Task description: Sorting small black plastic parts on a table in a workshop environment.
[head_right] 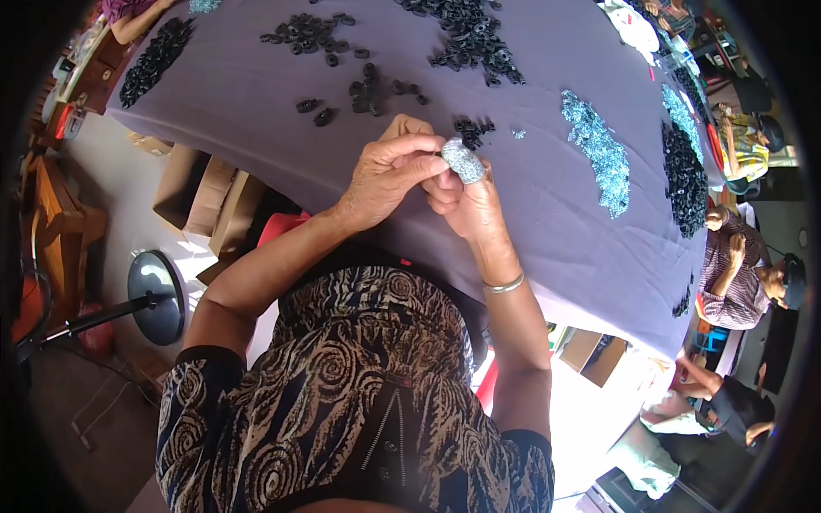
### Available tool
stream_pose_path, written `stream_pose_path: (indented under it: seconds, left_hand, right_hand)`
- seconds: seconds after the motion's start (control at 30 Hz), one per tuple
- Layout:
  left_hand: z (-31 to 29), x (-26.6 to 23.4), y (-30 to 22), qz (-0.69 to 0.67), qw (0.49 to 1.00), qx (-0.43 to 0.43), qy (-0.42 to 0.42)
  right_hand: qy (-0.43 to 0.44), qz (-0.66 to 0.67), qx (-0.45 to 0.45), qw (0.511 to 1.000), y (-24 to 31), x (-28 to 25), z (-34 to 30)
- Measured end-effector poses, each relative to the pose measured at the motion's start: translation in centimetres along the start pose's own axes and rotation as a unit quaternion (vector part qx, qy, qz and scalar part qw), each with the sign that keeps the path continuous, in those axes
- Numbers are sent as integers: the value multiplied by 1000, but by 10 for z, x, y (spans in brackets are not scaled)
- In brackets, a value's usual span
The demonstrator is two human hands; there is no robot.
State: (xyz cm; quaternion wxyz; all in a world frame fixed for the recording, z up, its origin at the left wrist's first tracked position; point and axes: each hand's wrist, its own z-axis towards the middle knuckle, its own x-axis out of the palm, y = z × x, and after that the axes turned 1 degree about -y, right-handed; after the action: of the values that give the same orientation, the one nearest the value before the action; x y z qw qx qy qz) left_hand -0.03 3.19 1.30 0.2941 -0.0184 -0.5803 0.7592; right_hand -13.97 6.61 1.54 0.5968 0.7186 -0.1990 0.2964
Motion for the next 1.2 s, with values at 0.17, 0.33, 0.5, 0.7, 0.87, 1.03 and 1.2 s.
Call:
stream_pose_path:
  seconds: [0.17, 0.33, 0.5, 0.7, 0.87, 1.03, 1.2]
  left_hand:
    - [18, -24, -20, 216, 976, 35, -2]
    - [38, -84, -41, 485, 868, 80, -76]
    - [41, -116, -52, 627, 769, 42, -120]
    - [40, -132, -41, 636, 767, -9, -82]
    - [37, -111, -51, 683, 728, -34, -55]
    - [38, -121, -50, 639, 766, -39, -57]
    - [39, -104, -44, 666, 740, 88, -34]
  right_hand:
    - [-99, -234, -94, 963, 17, -3, -3]
    - [-234, -339, -155, 898, 35, -10, -6]
    - [-249, -417, -167, 858, 43, -25, -9]
    - [-258, -463, -236, 814, 41, -40, -5]
    - [-312, -423, -236, 817, 47, -59, -5]
    - [-313, -412, -272, 811, 46, -63, -3]
    - [-318, -390, -241, 830, 48, -56, -6]
